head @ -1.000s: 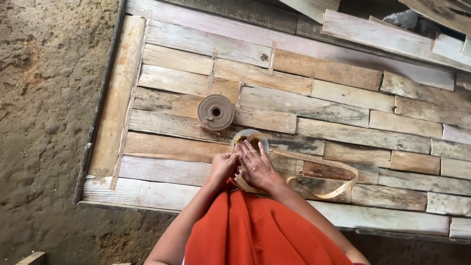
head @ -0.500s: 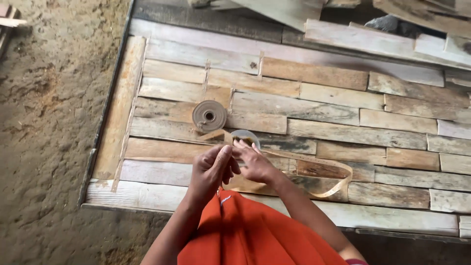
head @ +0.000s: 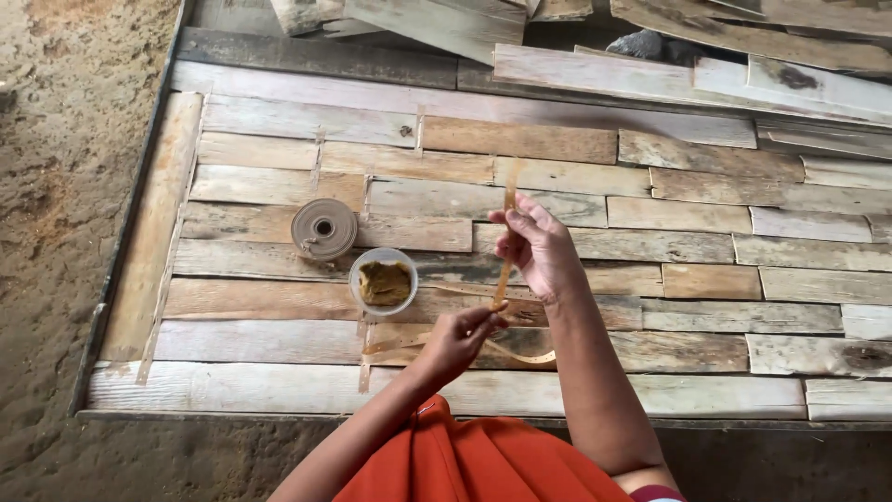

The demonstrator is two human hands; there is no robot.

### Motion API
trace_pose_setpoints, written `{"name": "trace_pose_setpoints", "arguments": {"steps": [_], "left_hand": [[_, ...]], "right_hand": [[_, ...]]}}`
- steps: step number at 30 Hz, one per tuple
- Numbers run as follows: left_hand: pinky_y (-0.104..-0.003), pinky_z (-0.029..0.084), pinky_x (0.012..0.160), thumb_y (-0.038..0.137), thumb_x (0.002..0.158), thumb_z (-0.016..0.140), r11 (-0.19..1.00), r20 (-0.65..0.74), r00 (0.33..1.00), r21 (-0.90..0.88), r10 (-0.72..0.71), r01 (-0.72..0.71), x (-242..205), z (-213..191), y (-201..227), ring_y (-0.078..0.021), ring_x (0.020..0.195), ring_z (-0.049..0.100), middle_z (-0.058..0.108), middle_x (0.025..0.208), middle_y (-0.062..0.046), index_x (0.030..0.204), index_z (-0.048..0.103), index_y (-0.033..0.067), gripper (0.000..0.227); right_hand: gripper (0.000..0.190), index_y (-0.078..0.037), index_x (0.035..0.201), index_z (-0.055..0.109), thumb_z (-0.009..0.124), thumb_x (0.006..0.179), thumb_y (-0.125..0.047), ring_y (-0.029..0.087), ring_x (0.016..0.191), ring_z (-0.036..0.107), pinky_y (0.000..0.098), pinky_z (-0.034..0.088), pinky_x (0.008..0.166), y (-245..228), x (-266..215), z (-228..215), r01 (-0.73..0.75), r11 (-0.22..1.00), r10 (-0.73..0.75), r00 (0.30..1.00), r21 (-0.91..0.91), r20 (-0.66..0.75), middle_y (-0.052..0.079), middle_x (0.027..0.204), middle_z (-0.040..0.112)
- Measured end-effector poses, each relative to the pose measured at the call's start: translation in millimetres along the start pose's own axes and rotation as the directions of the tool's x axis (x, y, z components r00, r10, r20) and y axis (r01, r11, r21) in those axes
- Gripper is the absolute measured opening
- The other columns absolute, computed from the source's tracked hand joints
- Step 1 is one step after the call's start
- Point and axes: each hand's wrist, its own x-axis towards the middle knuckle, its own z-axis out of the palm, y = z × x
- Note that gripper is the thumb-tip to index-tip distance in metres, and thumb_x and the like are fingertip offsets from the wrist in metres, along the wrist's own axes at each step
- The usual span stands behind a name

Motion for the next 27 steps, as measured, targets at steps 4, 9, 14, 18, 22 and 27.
{"name": "trace_pose_setpoints", "arguments": {"steps": [4, 9, 14, 18, 22, 27], "left_hand": [[-0.061, 0.036, 0.115, 0.001, 0.081, 0.053, 0.968, 0.207, 0.978, 0.249, -0.027, -0.026, 38.0, 2.1, -23.6, -0.0528, 0.135, 0.045, 0.057, 0.135, -0.035, 0.146, 0.052, 0.0016, 0.064], [-0.05, 0.053, 0.097, 0.017, 0.096, 0.062, 0.988, -0.114, 0.984, -0.08, -0.138, 0.129, 132.7, -8.9, -48.4, -0.0408, 0.12, 0.065, 0.064, 0.134, -0.027, 0.144, 0.058, 0.008, 0.049], [-0.04, 0.054, 0.088, 0.037, 0.091, 0.075, 0.975, -0.149, 0.966, -0.103, -0.212, 0.198, 257.8, -18.3, -96.1, -0.0247, 0.107, 0.067, 0.071, 0.122, -0.012, 0.137, 0.064, 0.0159, 0.051], [-0.031, 0.051, 0.073, 0.038, 0.087, 0.076, 0.98, -0.181, 0.972, 0.099, -0.15, 0.17, 339.2, -26.7, -151.9, -0.0152, 0.078, 0.07, 0.077, 0.082, 0.002, 0.1, 0.079, 0.0255, 0.018], [-0.034, 0.049, 0.071, 0.037, 0.088, 0.073, 0.955, -0.188, 0.98, 0.276, -0.06, 0.112, 371.4, -39.7, -158.1, -0.0193, 0.073, 0.063, 0.075, 0.084, 0.001, 0.096, 0.079, 0.0281, 0.013], [-0.038, 0.039, 0.083, 0.038, 0.084, 0.076, 0.789, -0.215, 0.959, 0.615, 0.187, -0.016, 380.5, -42.4, -179.0, -0.0214, 0.101, 0.052, 0.058, 0.096, 0.008, 0.089, 0.072, 0.0325, 0.008]], "right_hand": [[0.03, -0.008, 0.123, 0.061, 0.071, 0.095, -0.015, 0.022, 0.061, 0.072, 0.0338, 0.064, 0.057, 13.8, 13.3, -37.7, 0.031, 0.999, -0.035, 0.995, -0.043, -0.097, 0.014, 0.105, 0.075], [0.018, -0.008, 0.104, 0.063, 0.073, 0.095, -0.021, 0.026, 0.057, 0.074, 0.0359, 0.062, 0.049, 50.4, 48.4, -68.1, -0.033, 0.993, 0.003, 0.969, -0.117, -0.248, 0.015, 0.089, 0.075], [0.019, -0.007, 0.103, 0.065, 0.074, 0.094, -0.021, 0.032, 0.054, 0.073, 0.0337, 0.057, 0.037, 75.9, 98.9, -81.1, -0.145, 0.982, 0.103, 0.947, -0.12, -0.303, 0.021, 0.084, 0.074], [0.018, -0.005, 0.101, 0.067, 0.072, 0.093, -0.02, 0.029, 0.055, 0.073, 0.0374, 0.062, 0.046, 75.9, 137.5, -73.6, -0.187, 0.977, 0.128, 0.9, -0.104, -0.416, 0.021, 0.082, 0.075], [0.021, -0.005, 0.103, 0.067, 0.074, 0.093, -0.022, 0.029, 0.057, 0.073, 0.0393, 0.063, 0.049, 77.5, 164.7, -72.3, -0.257, 0.963, 0.191, 0.862, -0.079, -0.47, 0.02, 0.082, 0.076], [0.017, -0.002, 0.102, 0.069, 0.071, 0.095, -0.017, 0.03, 0.06, 0.075, 0.0418, 0.065, 0.053, 91.9, 173.6, -70.9, -0.325, 0.94, 0.237, 0.842, -0.105, -0.484, 0.022, 0.08, 0.076]]}}
